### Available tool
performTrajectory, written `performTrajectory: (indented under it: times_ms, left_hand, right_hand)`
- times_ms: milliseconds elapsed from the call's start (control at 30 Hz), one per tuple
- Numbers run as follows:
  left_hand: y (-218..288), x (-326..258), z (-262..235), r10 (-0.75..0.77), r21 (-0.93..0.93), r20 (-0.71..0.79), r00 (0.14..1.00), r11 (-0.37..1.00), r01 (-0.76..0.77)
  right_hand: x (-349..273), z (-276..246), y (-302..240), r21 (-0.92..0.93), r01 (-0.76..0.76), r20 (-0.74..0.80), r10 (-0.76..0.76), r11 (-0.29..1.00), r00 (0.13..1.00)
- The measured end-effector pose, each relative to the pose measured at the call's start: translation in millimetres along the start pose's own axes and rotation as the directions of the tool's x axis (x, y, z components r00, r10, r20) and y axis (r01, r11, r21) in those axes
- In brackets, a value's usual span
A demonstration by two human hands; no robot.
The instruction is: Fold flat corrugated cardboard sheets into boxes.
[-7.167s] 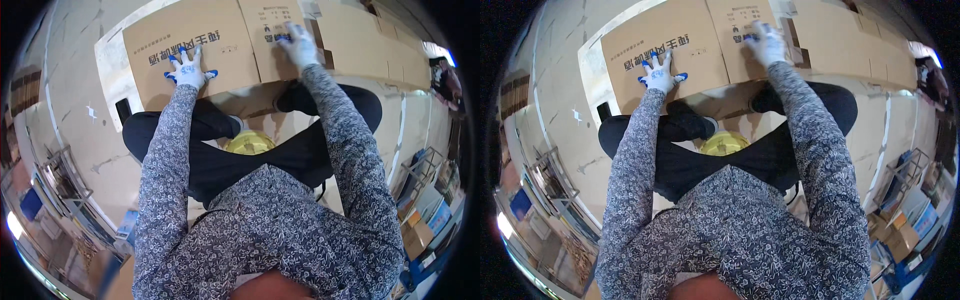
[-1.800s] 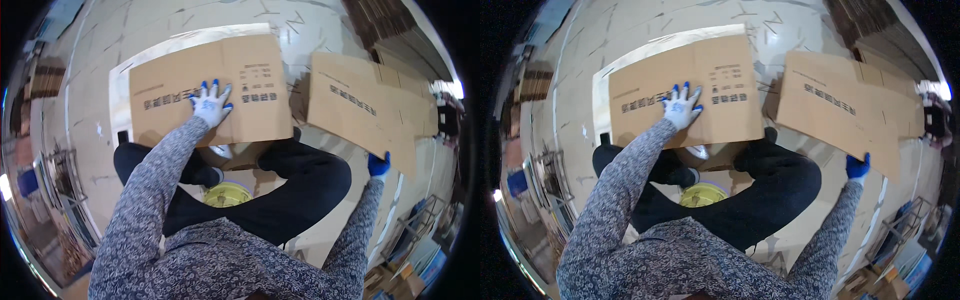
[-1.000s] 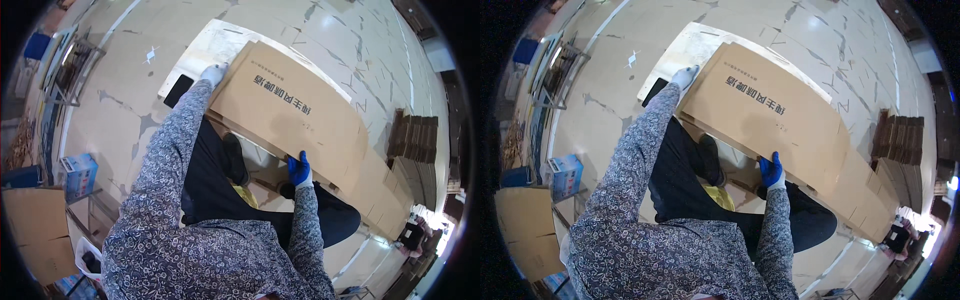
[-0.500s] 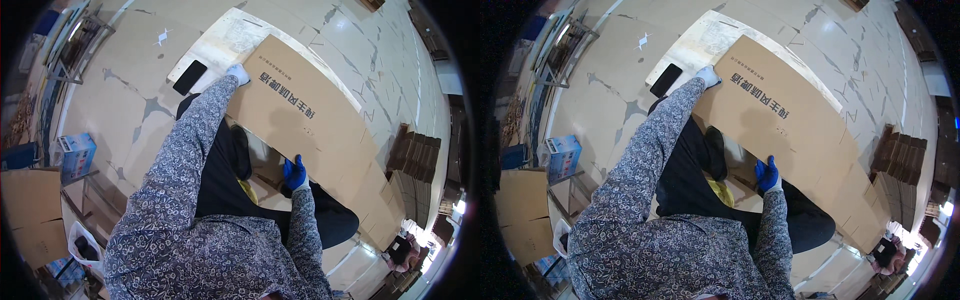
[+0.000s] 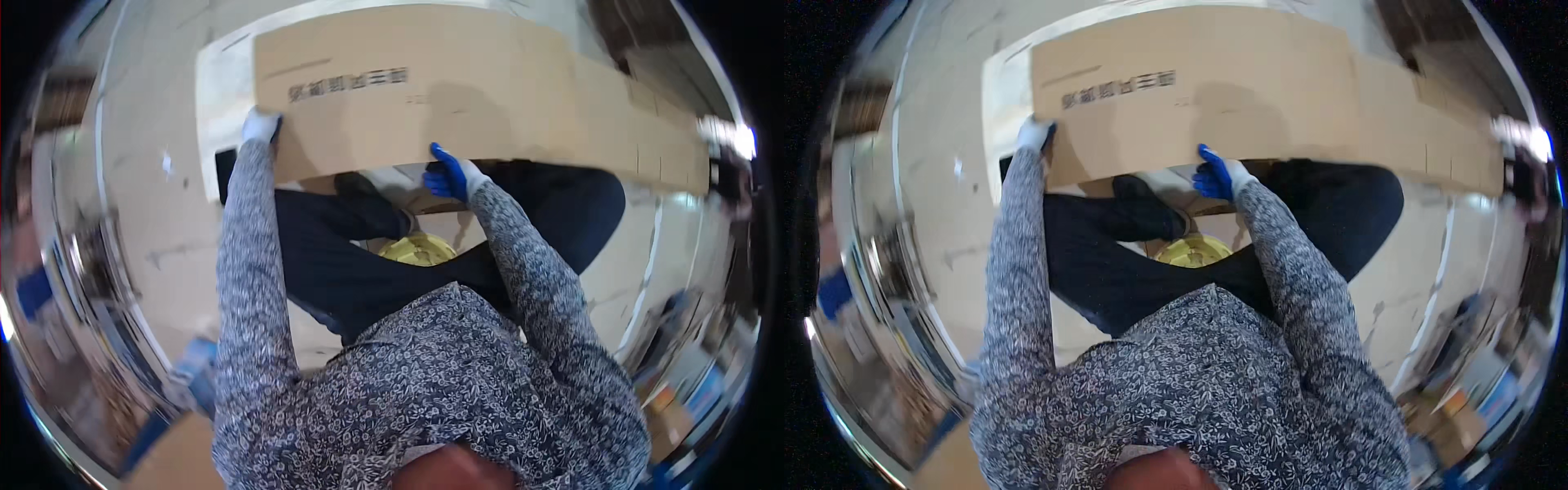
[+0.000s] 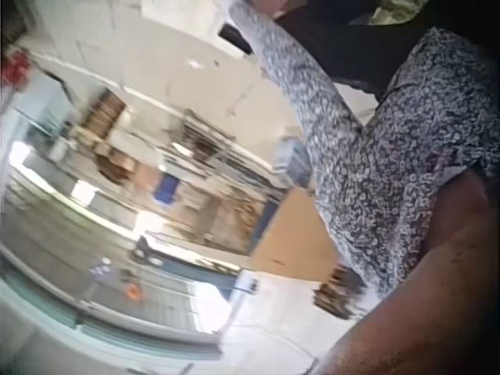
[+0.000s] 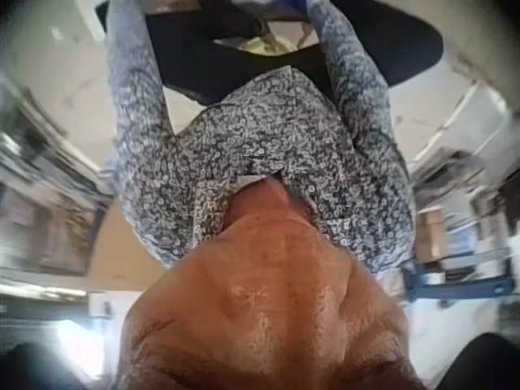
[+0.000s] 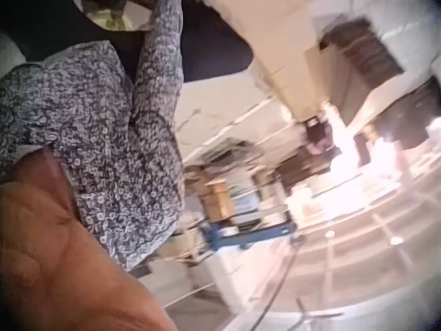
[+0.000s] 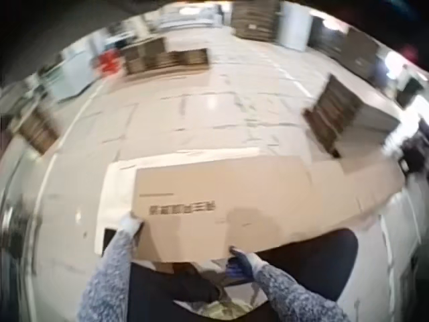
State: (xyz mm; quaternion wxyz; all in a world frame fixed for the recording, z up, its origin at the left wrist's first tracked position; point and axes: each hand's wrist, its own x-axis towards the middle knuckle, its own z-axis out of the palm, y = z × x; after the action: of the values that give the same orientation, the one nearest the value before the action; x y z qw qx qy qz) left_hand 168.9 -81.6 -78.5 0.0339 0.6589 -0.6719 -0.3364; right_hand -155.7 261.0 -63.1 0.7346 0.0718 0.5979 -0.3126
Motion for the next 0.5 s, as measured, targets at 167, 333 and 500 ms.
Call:
performTrajectory:
  times_ms: [167,333,500]
  left_hand:
    - [23.7,0.7,31.1,0.039,0.059,0.010,0.999,0.997,-0.040]
    - [60.0,-33.4,47.4,0.228,0.496,-0.132,0.965,0.858,-0.135]
    - [200.0,-159.7,91.2,0.349,0.553,0.214,0.912,0.726,-0.408]
  right_hand:
    - [7.1,-25.5,11.0,0.187,0.048,-0.023,-0.045,0.981,0.999]
    - [11.8,-20.0,21.4,0.212,0.030,-0.033,-0.024,0.977,0.999]
    - [1.8,-6.9,17.9,0.163,0.050,-0.058,-0.041,0.985,0.997]
